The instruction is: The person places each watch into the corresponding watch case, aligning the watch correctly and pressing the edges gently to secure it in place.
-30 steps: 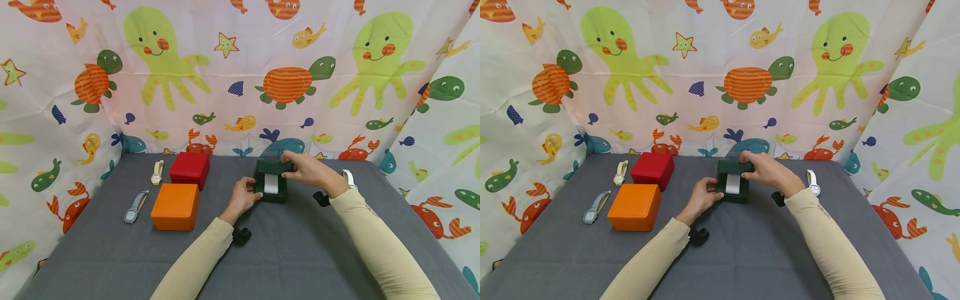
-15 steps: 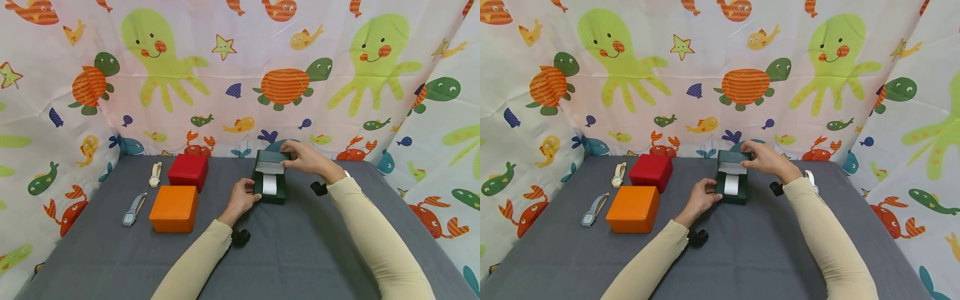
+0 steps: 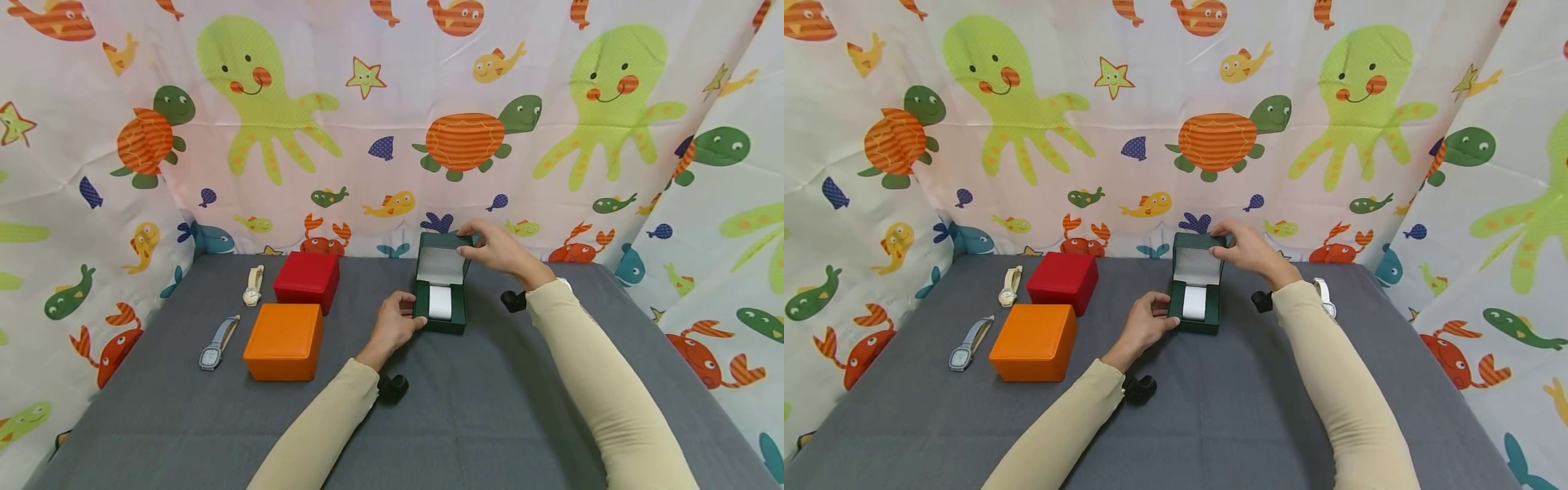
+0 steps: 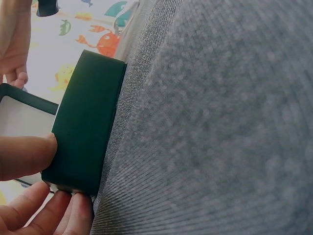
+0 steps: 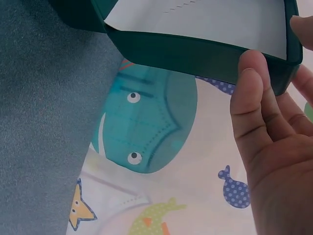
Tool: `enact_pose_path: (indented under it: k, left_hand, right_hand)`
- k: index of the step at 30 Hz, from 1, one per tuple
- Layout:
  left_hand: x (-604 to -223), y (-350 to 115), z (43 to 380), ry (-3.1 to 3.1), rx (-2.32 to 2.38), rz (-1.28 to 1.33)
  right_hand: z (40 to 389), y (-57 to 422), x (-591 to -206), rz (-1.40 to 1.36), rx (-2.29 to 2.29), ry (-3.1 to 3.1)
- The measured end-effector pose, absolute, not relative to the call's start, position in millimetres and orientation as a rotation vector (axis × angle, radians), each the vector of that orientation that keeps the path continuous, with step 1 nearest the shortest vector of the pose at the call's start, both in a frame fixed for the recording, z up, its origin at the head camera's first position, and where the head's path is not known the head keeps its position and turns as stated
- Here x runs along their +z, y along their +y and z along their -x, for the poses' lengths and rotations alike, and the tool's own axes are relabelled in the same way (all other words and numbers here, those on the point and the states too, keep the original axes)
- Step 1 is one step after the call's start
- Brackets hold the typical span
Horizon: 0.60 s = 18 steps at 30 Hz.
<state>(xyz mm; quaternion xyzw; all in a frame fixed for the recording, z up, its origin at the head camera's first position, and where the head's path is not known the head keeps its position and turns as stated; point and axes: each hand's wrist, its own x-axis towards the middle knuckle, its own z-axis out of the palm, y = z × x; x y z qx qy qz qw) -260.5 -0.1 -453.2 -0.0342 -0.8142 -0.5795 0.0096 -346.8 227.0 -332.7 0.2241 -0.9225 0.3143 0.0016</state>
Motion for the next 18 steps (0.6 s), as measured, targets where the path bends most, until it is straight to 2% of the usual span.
enact_pose_path:
  k: [18]
  left_hand:
    - [-452.3, -0.4, 260.9, -2.537, -1.815, 0.135]
  right_hand:
    - [348.8, 227.3, -336.4, -0.669, 1.062, -2.866]
